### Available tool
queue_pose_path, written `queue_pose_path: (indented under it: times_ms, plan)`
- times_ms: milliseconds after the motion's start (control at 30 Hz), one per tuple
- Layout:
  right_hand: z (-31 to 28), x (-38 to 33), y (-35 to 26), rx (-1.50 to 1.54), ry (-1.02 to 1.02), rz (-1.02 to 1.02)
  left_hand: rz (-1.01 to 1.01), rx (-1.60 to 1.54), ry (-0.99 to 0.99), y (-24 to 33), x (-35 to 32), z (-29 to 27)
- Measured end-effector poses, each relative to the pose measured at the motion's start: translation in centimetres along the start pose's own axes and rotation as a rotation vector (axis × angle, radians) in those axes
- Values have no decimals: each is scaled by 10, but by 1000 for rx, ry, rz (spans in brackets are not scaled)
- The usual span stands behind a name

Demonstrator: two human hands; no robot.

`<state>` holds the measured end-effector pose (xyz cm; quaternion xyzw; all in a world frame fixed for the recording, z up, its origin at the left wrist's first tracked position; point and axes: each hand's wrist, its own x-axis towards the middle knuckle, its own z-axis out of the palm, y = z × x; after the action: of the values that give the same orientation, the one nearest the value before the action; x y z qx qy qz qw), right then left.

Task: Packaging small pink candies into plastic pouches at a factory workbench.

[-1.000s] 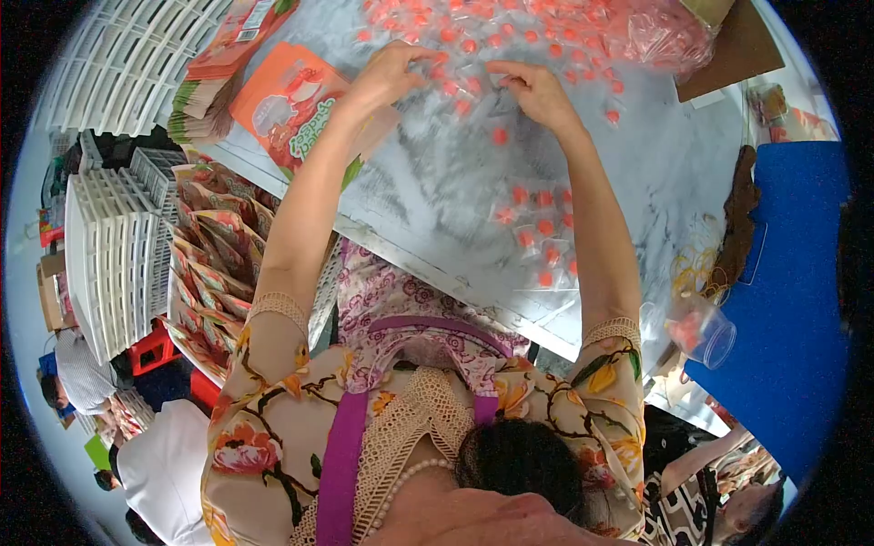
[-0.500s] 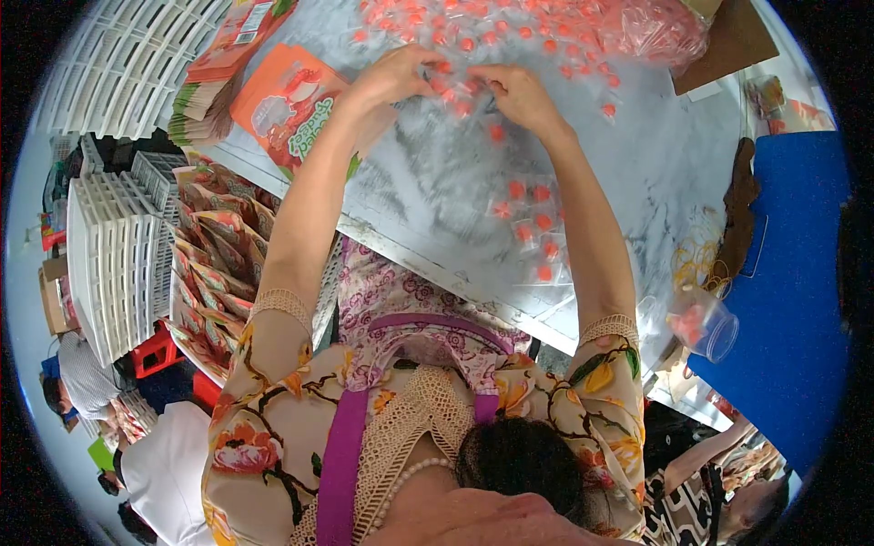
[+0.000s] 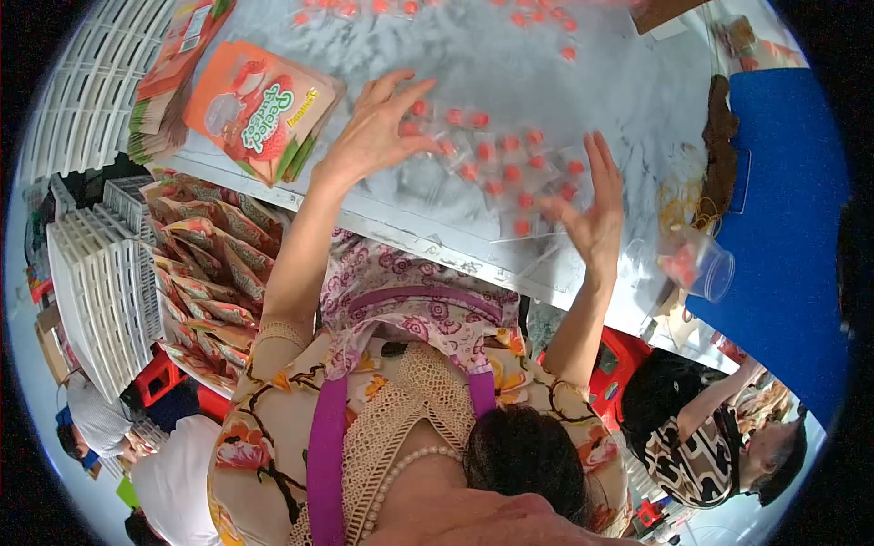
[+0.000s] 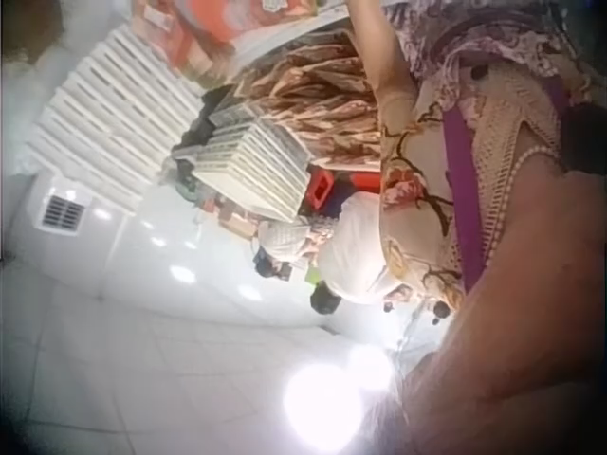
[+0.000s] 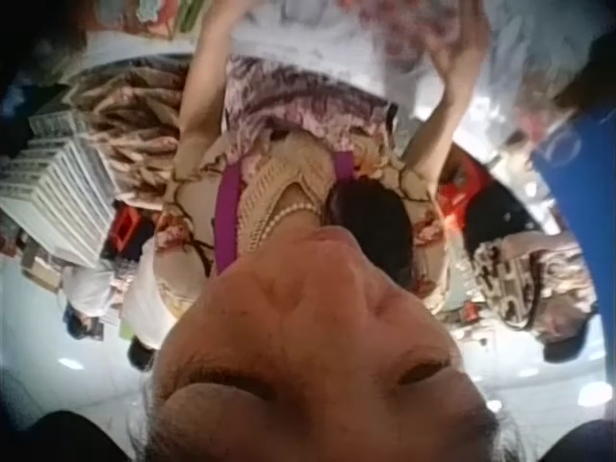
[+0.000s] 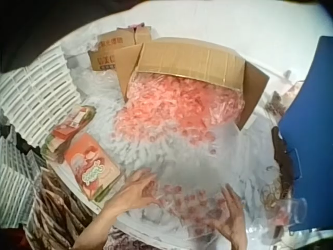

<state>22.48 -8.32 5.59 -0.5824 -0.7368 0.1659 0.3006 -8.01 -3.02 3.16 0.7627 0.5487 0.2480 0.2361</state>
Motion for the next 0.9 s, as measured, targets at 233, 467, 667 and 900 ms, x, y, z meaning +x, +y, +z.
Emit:
queue_pose_path:
  times_ms: [233, 467, 667, 900]
  plan:
    - [40, -19, 10, -185, -92, -35, 245, 103, 130, 14, 11, 64]
    - [74, 7, -2, -29, -86, -157, 304, -165, 83, 41, 34, 93]
    - [92, 20, -1, 48, 51, -212, 171, -505, 89, 64, 36, 95]
    - [90, 36, -3, 80, -18, -290, -367, -1686, 271, 61, 33, 95]
